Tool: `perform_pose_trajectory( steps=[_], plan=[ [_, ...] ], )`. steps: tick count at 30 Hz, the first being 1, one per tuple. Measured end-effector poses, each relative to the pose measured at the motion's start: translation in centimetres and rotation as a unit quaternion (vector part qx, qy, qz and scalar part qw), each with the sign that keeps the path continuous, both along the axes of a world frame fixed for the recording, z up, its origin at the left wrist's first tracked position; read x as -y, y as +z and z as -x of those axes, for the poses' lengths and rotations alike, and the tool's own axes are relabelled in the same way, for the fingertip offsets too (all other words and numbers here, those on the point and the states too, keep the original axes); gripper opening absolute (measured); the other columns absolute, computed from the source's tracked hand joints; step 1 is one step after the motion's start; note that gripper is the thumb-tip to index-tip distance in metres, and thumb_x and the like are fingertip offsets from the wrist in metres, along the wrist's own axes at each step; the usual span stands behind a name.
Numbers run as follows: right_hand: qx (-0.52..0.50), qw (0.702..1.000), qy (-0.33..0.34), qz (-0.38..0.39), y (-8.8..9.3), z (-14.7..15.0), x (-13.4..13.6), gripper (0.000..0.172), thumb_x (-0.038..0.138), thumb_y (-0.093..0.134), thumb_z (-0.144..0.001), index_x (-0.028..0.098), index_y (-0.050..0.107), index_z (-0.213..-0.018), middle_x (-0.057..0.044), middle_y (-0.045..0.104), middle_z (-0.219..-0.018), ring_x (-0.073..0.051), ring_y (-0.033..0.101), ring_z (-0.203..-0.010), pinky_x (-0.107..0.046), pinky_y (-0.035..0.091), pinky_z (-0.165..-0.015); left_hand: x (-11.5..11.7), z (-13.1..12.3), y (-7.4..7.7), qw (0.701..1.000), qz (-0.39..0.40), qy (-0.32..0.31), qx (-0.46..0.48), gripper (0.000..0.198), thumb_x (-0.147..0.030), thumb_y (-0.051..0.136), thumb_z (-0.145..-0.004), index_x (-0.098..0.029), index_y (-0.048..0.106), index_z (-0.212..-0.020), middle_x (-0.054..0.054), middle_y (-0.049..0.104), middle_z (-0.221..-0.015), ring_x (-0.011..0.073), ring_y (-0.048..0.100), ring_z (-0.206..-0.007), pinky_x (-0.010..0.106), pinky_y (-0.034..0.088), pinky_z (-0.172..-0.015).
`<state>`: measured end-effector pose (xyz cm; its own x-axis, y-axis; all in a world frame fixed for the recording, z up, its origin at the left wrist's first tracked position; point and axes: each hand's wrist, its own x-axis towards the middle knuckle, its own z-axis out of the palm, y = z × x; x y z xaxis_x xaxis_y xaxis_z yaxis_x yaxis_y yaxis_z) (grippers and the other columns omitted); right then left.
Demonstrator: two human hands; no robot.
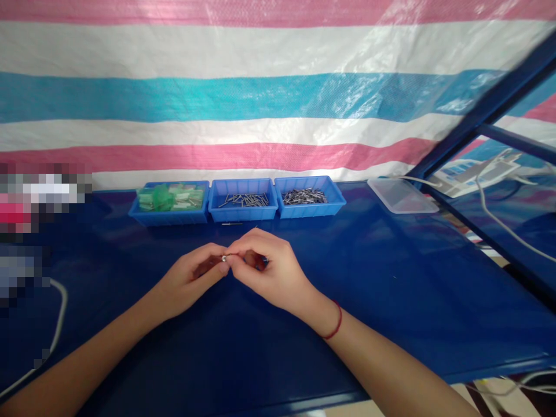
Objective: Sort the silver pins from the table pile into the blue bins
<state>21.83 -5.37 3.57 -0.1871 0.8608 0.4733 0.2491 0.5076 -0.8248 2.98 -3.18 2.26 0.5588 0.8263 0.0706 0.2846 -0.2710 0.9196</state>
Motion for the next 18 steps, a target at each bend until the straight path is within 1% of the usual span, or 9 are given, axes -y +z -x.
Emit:
perform_pose_trajectory(
  steps=[3, 6, 10, 14, 16, 18],
  plan=[
    [0.0, 1.0, -0.004, -0.008, 0.08, -0.06, 0.06, 0.006, 0.015, 0.063, -0.082, 0.018, 0.068, -0.084, -0.003, 0.064, -0.076, -0.01, 0.052, -0.058, -0.024, 0.04, -0.049, 0.02, 0.09, 0.09, 1.0, -0.007, 0.002, 0.018, 0.021, -0.034, 0.055, -0.089, -0.018, 0.061, -0.101, 0.003, 0.065, -0.09, 0.0144, 0.06, -0.078, 0.025, 0.047, -0.07],
    [0.0, 1.0, -0.001, -0.009, 0.0, -0.12, 0.02, 0.007, 0.016, 0.063, -0.082, 0.019, 0.068, -0.086, -0.003, 0.064, -0.077, -0.01, 0.051, -0.058, -0.024, 0.04, -0.049, 0.06, 0.16, 0.19, 0.999, -0.036, 0.025, 0.013, 0.016, -0.032, 0.056, -0.089, -0.018, 0.062, -0.094, 0.001, 0.062, -0.083, 0.0128, 0.058, -0.072, 0.024, 0.046, -0.065],
    [0.003, 1.0, -0.013, -0.012, -0.23, -0.17, -0.19, 0.007, 0.016, 0.062, -0.083, 0.018, 0.067, -0.087, -0.004, 0.065, -0.079, -0.01, 0.052, -0.058, -0.024, 0.04, -0.049, 0.22, 0.22, 0.22, 0.992, -0.091, 0.071, 0.042, 0.007, -0.025, 0.059, -0.086, -0.019, 0.06, -0.091, 0.001, 0.06, -0.084, 0.0126, 0.059, -0.074, 0.024, 0.048, -0.067],
    [0.03, 0.999, -0.009, -0.014, -0.5, -0.07, -0.28, 0.006, 0.016, 0.06, -0.084, 0.017, 0.066, -0.083, -0.004, 0.064, -0.078, -0.01, 0.052, -0.058, -0.025, 0.04, -0.05, 0.57, 0.18, 0.56, 0.982, -0.15, 0.095, 0.062, 0.004, -0.02, 0.06, -0.084, -0.019, 0.059, -0.088, 0.0, 0.058, -0.083, 0.0114, 0.06, -0.073, 0.023, 0.049, -0.068],
    [0.04, 0.999, 0.007, -0.003, -0.67, 0.1, -0.19, 0.006, 0.018, 0.06, -0.084, 0.018, 0.066, -0.082, -0.004, 0.063, -0.077, -0.01, 0.052, -0.059, -0.025, 0.04, -0.051, 0.71, 0.14, 0.79, 0.979, -0.17, 0.101, 0.054, 0.004, -0.02, 0.061, -0.084, -0.019, 0.059, -0.086, 0.0, 0.058, -0.082, 0.0112, 0.059, -0.072, 0.022, 0.049, -0.067],
    [0.031, 0.999, 0.015, 0.027, -0.89, 0.29, -0.12, 0.008, 0.021, 0.06, -0.085, 0.018, 0.066, -0.082, -0.003, 0.063, -0.077, -0.011, 0.052, -0.06, -0.025, 0.04, -0.052, 0.75, 0.15, 0.94, 0.978, -0.178, 0.103, 0.037, 0.005, -0.021, 0.062, -0.084, -0.019, 0.059, -0.088, -0.001, 0.059, -0.081, 0.0113, 0.06, -0.072, 0.022, 0.049, -0.068]
  ],
)
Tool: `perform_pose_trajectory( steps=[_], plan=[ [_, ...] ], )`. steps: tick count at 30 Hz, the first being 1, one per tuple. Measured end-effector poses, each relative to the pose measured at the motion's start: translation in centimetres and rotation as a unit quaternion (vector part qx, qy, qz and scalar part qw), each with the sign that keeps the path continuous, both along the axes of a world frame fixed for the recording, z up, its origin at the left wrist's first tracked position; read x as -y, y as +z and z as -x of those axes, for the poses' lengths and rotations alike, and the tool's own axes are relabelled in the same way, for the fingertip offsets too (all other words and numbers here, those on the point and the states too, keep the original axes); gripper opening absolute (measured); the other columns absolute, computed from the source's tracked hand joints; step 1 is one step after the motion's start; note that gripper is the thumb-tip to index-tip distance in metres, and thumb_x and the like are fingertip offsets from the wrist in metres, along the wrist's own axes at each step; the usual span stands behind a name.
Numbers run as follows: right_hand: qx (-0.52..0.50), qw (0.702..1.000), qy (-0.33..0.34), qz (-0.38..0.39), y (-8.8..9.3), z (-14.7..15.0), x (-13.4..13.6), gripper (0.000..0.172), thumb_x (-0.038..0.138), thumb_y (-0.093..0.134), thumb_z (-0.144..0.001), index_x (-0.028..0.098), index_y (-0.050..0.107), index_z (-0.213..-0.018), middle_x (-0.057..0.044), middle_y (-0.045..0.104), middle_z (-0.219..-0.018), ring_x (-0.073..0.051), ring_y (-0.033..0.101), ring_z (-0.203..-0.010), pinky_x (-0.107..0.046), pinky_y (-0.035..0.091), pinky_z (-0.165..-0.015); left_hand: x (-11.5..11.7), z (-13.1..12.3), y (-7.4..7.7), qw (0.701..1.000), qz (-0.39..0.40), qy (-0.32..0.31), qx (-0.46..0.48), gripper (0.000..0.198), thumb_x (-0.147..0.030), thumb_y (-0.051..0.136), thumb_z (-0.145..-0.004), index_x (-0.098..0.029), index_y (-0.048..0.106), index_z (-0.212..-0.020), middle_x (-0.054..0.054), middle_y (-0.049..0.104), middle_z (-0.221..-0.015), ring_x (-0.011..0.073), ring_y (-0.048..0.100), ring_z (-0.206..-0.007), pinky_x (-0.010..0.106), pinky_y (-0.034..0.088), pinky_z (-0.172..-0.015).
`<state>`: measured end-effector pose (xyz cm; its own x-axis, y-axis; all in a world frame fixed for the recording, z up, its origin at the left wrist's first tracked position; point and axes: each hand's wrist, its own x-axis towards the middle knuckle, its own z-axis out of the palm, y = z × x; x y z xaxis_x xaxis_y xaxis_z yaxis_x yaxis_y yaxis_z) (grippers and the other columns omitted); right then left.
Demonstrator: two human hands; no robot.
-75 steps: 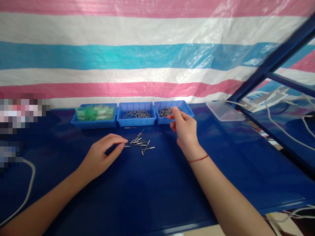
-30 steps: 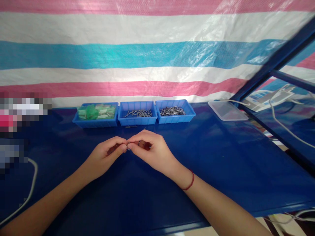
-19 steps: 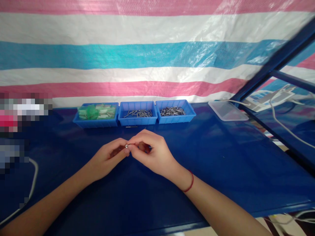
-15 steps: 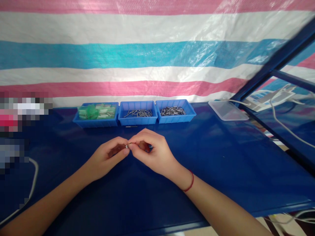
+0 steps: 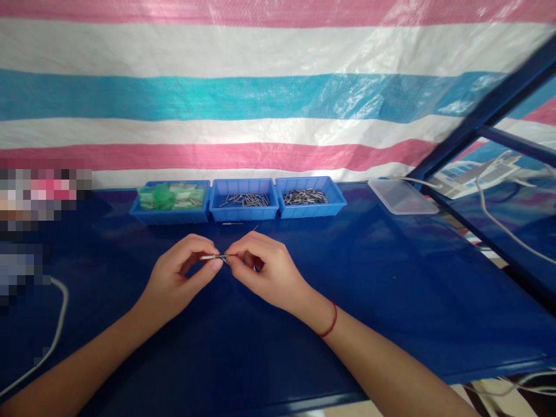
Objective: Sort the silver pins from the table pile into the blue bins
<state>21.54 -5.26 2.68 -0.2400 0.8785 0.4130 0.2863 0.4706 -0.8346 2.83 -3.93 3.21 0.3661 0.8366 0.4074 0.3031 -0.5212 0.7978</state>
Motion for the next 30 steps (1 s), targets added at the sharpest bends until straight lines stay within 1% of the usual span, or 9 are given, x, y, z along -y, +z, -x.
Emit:
perform_pose_trajectory(
  steps=[2, 4, 8, 11, 14, 17, 23, 26, 30],
  plan=[
    [-0.037, 0.998, -0.029, 0.041, -0.3, 0.0, -0.2, 0.011, 0.026, 0.059, -0.086, 0.018, 0.066, -0.083, -0.003, 0.063, -0.078, -0.01, 0.052, -0.058, -0.024, 0.04, -0.052, -0.1, 0.1, 0.0, 1.0, 0.001, 0.005, -0.029, 0.01, -0.023, 0.061, -0.086, -0.019, 0.06, -0.095, 0.0, 0.062, -0.084, 0.0115, 0.06, -0.074, 0.022, 0.049, -0.07],
    [-0.095, 0.988, -0.102, 0.071, -0.7, -0.4, -0.8, 0.017, 0.032, 0.059, -0.087, 0.017, 0.066, -0.084, -0.001, 0.062, -0.073, -0.009, 0.049, -0.054, -0.023, 0.04, -0.05, -0.4, 0.1, -0.2, 0.998, 0.001, 0.013, -0.065, 0.016, -0.024, 0.057, -0.089, -0.02, 0.06, -0.105, 0.001, 0.066, -0.091, 0.0122, 0.062, -0.079, 0.023, 0.049, -0.075],
    [-0.204, 0.938, -0.269, 0.085, -1.5, -2.8, -3.3, 0.025, 0.04, 0.062, -0.083, 0.016, 0.066, -0.086, 0.003, 0.051, -0.06, -0.007, 0.043, -0.048, -0.021, 0.034, -0.044, -1.0, 0.3, -0.6, 0.991, -0.014, 0.016, -0.133, 0.019, -0.021, 0.049, -0.093, -0.02, 0.062, -0.108, 0.003, 0.067, -0.099, 0.0153, 0.063, -0.09, 0.027, 0.047, -0.084],
    [-0.205, 0.924, -0.304, 0.111, -1.6, -5.0, -5.1, 0.031, 0.044, 0.065, -0.078, 0.015, 0.067, -0.09, 0.003, 0.051, -0.062, -0.006, 0.04, -0.044, -0.021, 0.031, -0.039, -1.6, 0.7, -0.9, 0.983, -0.047, 0.006, -0.176, 0.02, -0.019, 0.047, -0.092, -0.018, 0.063, -0.104, 0.006, 0.067, -0.099, 0.018, 0.062, -0.093, 0.031, 0.047, -0.086],
    [-0.224, 0.914, -0.301, 0.154, -1.1, -6.3, -5.8, 0.029, 0.041, 0.065, -0.076, 0.015, 0.066, -0.089, 0.004, 0.049, -0.06, -0.005, 0.035, -0.04, -0.02, 0.027, -0.036, -2.4, 1.4, -1.2, 0.969, -0.087, -0.011, -0.232, 0.025, -0.013, 0.043, -0.091, -0.017, 0.065, -0.102, 0.007, 0.066, -0.101, 0.0198, 0.061, -0.092, 0.034, 0.046, -0.086],
    [-0.262, 0.906, -0.288, 0.168, -0.4, -6.4, -5.6, 0.023, 0.032, 0.064, -0.073, 0.016, 0.063, -0.089, 0.005, 0.047, -0.059, -0.004, 0.032, -0.039, -0.019, 0.024, -0.034, -3.2, 2.2, -1.4, 0.956, -0.095, -0.022, -0.278, 0.029, -0.009, 0.042, -0.088, -0.018, 0.066, -0.102, 0.007, 0.066, -0.104, 0.0206, 0.06, -0.092, 0.036, 0.046, -0.085],
    [-0.252, 0.924, -0.233, 0.169, 0.0, -5.1, -4.5, 0.014, 0.024, 0.061, -0.072, 0.017, 0.061, -0.084, 0.005, 0.048, -0.058, -0.005, 0.036, -0.041, -0.019, 0.025, -0.038, -3.6, 2.7, -1.5, 0.937, -0.096, -0.07, -0.327, 0.021, -0.024, 0.054, -0.088, -0.022, 0.068, -0.103, 0.007, 0.064, -0.108, 0.0212, 0.058, -0.095, 0.036, 0.043, -0.087],
    [-0.172, 0.952, -0.201, 0.156, -0.2, -4.2, -4.0, 0.012, 0.025, 0.06, -0.077, 0.016, 0.063, -0.083, 0.004, 0.051, -0.06, -0.007, 0.04, -0.045, -0.021, 0.029, -0.041, -3.6, 2.5, -1.6, 0.933, -0.102, -0.074, -0.338, 0.016, -0.027, 0.054, -0.09, -0.023, 0.069, -0.092, 0.005, 0.064, -0.103, 0.02, 0.057, -0.093, 0.034, 0.042, -0.085],
    [0.038, 0.992, -0.098, 0.066, -0.4, -2.7, -2.7, 0.015, 0.026, 0.056, -0.085, 0.016, 0.066, -0.083, -0.002, 0.062, -0.072, -0.011, 0.051, -0.058, -0.024, 0.041, -0.054, -3.2, 1.9, -1.5, 0.937, -0.1, -0.064, -0.329, 0.017, -0.026, 0.05, -0.093, -0.02, 0.066, -0.09, 0.005, 0.065, -0.097, 0.0189, 0.058, -0.089, 0.033, 0.041, -0.083]
  ],
)
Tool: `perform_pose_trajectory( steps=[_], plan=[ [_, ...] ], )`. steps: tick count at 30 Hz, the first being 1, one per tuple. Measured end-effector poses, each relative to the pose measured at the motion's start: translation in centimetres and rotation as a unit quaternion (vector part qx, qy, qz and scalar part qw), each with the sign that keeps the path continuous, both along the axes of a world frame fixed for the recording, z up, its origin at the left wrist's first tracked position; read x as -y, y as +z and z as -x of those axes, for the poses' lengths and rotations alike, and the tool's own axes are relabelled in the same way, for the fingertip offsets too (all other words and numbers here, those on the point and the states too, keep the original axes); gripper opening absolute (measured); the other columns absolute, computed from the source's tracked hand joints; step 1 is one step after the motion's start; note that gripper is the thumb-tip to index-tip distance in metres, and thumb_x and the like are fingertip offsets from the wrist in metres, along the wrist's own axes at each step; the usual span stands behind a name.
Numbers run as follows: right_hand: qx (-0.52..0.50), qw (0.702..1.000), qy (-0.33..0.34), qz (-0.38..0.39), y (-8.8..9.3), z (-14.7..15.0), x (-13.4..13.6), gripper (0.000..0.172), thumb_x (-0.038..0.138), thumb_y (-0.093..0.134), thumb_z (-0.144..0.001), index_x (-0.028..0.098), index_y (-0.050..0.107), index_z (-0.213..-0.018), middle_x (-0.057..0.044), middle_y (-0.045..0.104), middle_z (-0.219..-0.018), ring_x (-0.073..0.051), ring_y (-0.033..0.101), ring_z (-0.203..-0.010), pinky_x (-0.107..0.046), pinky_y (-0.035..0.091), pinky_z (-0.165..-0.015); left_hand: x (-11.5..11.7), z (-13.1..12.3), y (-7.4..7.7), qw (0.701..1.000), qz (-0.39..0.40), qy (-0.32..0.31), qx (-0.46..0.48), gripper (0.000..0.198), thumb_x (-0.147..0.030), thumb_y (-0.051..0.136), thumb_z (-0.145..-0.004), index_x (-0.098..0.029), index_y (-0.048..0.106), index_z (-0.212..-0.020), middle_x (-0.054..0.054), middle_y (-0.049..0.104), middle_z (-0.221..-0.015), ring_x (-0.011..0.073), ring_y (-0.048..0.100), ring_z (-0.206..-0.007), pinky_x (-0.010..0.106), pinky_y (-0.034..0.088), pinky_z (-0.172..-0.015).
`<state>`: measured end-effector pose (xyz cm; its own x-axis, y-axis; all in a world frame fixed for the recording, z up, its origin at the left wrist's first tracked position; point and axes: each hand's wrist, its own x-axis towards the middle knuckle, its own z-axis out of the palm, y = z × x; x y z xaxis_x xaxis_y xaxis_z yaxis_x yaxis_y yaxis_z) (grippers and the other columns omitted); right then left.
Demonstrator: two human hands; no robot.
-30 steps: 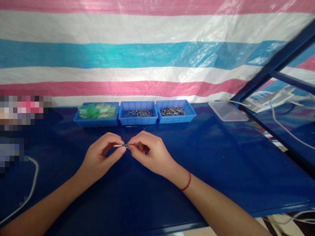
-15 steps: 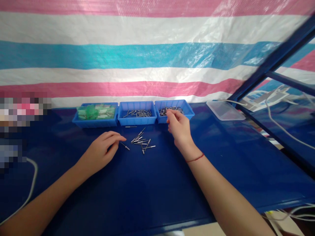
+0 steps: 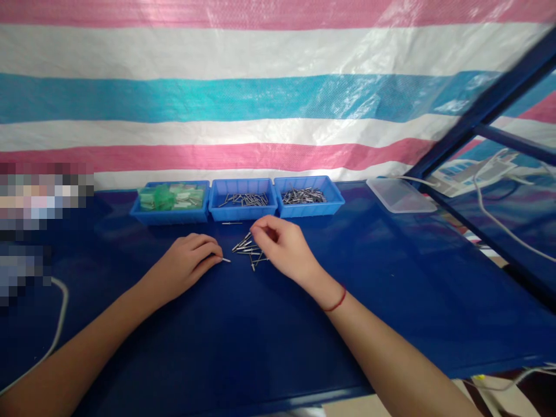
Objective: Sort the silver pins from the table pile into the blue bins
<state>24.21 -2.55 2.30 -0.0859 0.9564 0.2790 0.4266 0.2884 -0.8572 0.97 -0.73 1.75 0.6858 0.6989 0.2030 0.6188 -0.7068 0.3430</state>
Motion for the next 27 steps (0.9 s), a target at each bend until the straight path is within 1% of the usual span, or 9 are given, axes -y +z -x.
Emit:
perform_pose_trajectory(
  steps=[2, 4, 7, 9, 11, 14, 18, 24, 27],
  plan=[
    [0.098, 0.992, 0.069, -0.041, 0.0, 0.8, 0.8, 0.015, 0.026, 0.057, -0.087, 0.017, 0.068, -0.09, -0.004, 0.065, -0.082, -0.013, 0.055, -0.065, -0.026, 0.044, -0.061, 0.4, -0.3, 0.2, 1.0, 0.01, 0.0, 0.024, 0.017, -0.025, 0.049, -0.094, -0.02, 0.064, -0.093, 0.004, 0.065, -0.095, 0.0179, 0.059, -0.087, 0.031, 0.043, -0.082],
    [0.159, 0.978, 0.117, -0.063, 0.0, 1.5, 1.5, 0.016, 0.024, 0.056, -0.088, 0.018, 0.068, -0.097, -0.006, 0.066, -0.089, -0.015, 0.059, -0.073, -0.027, 0.046, -0.068, 0.8, -0.6, 0.5, 0.997, 0.031, 0.001, 0.074, 0.016, -0.024, 0.048, -0.094, -0.02, 0.063, -0.094, 0.004, 0.065, -0.094, 0.0165, 0.06, -0.086, 0.029, 0.045, -0.081],
    [0.165, 0.971, 0.154, -0.073, -0.1, 2.1, 2.0, 0.015, 0.02, 0.053, -0.09, 0.018, 0.067, -0.094, -0.006, 0.064, -0.089, -0.015, 0.06, -0.078, -0.027, 0.046, -0.071, 1.5, -1.0, 0.8, 0.985, 0.064, 0.025, 0.158, 0.012, -0.024, 0.052, -0.092, -0.021, 0.063, -0.094, 0.002, 0.066, -0.093, 0.0148, 0.062, -0.085, 0.026, 0.047, -0.081],
    [0.139, 0.975, 0.159, -0.071, -0.1, 2.2, 2.1, 0.014, 0.018, 0.053, -0.09, 0.018, 0.066, -0.089, -0.004, 0.063, -0.083, -0.014, 0.058, -0.073, -0.026, 0.045, -0.067, 1.8, -1.3, 0.8, 0.971, 0.096, 0.062, 0.211, 0.013, -0.025, 0.058, -0.088, -0.021, 0.062, -0.1, 0.001, 0.067, -0.091, 0.0144, 0.064, -0.082, 0.026, 0.049, -0.079],
    [0.114, 0.979, 0.152, -0.067, 0.0, 2.3, 2.0, 0.014, 0.02, 0.054, -0.09, 0.018, 0.066, -0.085, -0.003, 0.061, -0.077, -0.013, 0.055, -0.068, -0.025, 0.043, -0.062, 2.0, -1.5, 0.6, 0.949, 0.14, 0.098, 0.266, 0.021, -0.028, 0.062, -0.085, -0.021, 0.06, -0.104, 0.001, 0.068, -0.09, 0.0146, 0.065, -0.079, 0.026, 0.051, -0.075],
    [0.089, 0.984, 0.145, -0.053, -0.1, 2.3, 1.9, 0.015, 0.023, 0.054, -0.091, 0.018, 0.066, -0.084, -0.002, 0.06, -0.074, -0.013, 0.053, -0.065, -0.025, 0.041, -0.059, 2.1, -1.7, 0.3, 0.923, 0.191, 0.119, 0.312, 0.021, -0.034, 0.064, -0.083, -0.02, 0.061, -0.098, 0.001, 0.068, -0.086, 0.0152, 0.065, -0.077, 0.026, 0.052, -0.072],
    [0.069, 0.987, 0.142, -0.039, -0.2, 2.4, 2.0, 0.014, 0.025, 0.055, -0.091, 0.018, 0.067, -0.086, -0.003, 0.061, -0.076, -0.013, 0.054, -0.067, -0.026, 0.042, -0.061, 2.2, -1.8, 0.6, 0.921, 0.204, 0.117, 0.309, 0.016, -0.035, 0.062, -0.085, -0.019, 0.064, -0.086, 0.0, 0.067, -0.08, 0.0146, 0.064, -0.075, 0.025, 0.05, -0.071],
    [0.064, 0.986, 0.154, -0.025, 0.1, 2.5, 2.2, 0.016, 0.024, 0.054, -0.091, 0.018, 0.066, -0.081, -0.003, 0.06, -0.074, -0.013, 0.054, -0.067, -0.025, 0.043, -0.06, 2.3, -1.7, 0.6, 0.927, 0.19, 0.121, 0.301, 0.016, -0.035, 0.062, -0.085, -0.019, 0.064, -0.085, 0.0, 0.067, -0.079, 0.0143, 0.063, -0.074, 0.025, 0.05, -0.07],
    [0.057, 0.987, 0.149, -0.028, 0.1, 2.6, 2.2, 0.015, 0.023, 0.053, -0.091, 0.018, 0.066, -0.086, -0.003, 0.06, -0.075, -0.013, 0.054, -0.067, -0.025, 0.043, -0.06, 2.3, -1.7, 0.7, 0.93, 0.181, 0.12, 0.296, 0.015, -0.034, 0.061, -0.084, -0.019, 0.064, -0.085, 0.0, 0.067, -0.079, 0.0144, 0.063, -0.074, 0.025, 0.051, -0.07]
  ],
)
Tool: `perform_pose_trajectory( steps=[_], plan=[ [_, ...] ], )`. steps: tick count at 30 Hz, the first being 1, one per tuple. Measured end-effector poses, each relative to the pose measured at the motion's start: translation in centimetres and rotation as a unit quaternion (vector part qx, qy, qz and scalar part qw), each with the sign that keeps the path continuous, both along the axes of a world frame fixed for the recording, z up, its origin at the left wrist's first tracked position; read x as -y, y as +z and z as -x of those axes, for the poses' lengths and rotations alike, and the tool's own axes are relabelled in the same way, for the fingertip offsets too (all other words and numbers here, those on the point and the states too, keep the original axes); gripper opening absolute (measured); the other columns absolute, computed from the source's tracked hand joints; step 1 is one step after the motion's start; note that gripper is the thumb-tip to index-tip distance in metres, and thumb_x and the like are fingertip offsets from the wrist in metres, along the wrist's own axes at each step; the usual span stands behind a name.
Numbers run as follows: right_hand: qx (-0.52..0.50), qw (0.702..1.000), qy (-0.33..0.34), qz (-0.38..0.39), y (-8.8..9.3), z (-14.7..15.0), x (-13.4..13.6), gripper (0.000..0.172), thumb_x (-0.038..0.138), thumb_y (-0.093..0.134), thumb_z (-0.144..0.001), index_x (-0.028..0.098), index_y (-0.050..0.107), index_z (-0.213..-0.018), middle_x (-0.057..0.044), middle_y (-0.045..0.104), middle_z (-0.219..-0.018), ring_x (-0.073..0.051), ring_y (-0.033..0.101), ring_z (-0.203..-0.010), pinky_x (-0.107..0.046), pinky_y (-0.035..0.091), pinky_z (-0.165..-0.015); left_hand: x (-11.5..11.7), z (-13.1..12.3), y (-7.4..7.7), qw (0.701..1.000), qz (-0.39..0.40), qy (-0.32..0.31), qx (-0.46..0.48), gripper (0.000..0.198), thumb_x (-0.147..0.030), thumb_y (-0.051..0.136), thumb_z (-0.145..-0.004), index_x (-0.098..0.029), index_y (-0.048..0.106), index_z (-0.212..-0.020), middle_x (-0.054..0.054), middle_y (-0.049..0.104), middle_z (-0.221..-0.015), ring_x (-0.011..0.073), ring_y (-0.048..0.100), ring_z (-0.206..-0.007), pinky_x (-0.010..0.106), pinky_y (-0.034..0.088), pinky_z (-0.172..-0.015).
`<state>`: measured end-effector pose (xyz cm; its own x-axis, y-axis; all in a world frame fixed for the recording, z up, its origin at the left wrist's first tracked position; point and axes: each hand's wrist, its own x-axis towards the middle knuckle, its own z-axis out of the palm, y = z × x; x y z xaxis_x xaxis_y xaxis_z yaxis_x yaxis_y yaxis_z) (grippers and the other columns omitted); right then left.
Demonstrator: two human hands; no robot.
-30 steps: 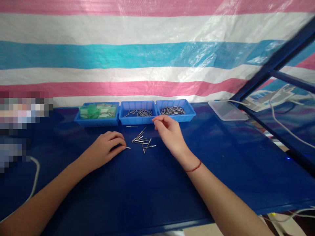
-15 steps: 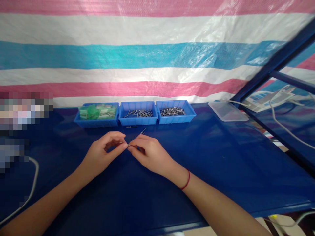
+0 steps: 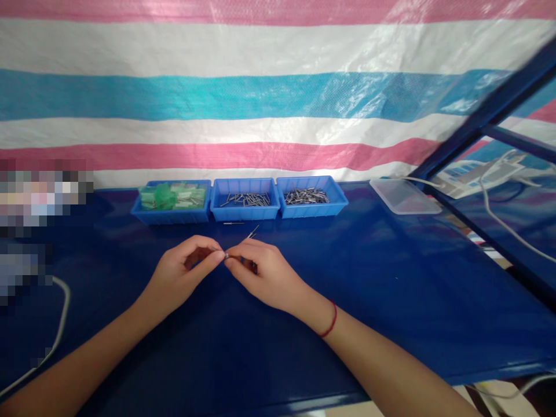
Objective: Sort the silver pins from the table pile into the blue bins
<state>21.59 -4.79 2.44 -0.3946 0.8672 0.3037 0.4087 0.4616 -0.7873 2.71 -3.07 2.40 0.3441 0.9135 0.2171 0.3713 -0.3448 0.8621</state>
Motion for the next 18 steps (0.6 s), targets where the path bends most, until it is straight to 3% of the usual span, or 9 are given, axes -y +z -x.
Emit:
perform_pose_trajectory(
  steps=[9, 18],
  plan=[
    [-0.02, 1.0, -0.006, -0.014, -0.11, -0.04, -0.11, 0.014, 0.022, 0.054, -0.091, 0.019, 0.067, -0.09, -0.004, 0.063, -0.08, -0.013, 0.057, -0.069, -0.025, 0.045, -0.061, 0.12, -0.05, 0.17, 1.0, -0.002, 0.002, 0.011, 0.013, -0.031, 0.062, -0.085, -0.019, 0.064, -0.086, 0.0, 0.067, -0.08, 0.014, 0.063, -0.074, 0.024, 0.051, -0.07],
    [-0.088, 0.992, -0.086, -0.03, 0.23, -0.35, 0.18, 0.013, 0.027, 0.059, -0.088, 0.02, 0.067, -0.095, -0.006, 0.065, -0.089, -0.011, 0.056, -0.06, -0.025, 0.044, -0.051, -0.22, 0.15, -0.15, 1.0, -0.008, -0.006, 0.018, 0.011, -0.03, 0.062, -0.086, -0.02, 0.064, -0.089, 0.0, 0.065, -0.083, 0.0134, 0.062, -0.075, 0.024, 0.049, -0.07]
  ],
)
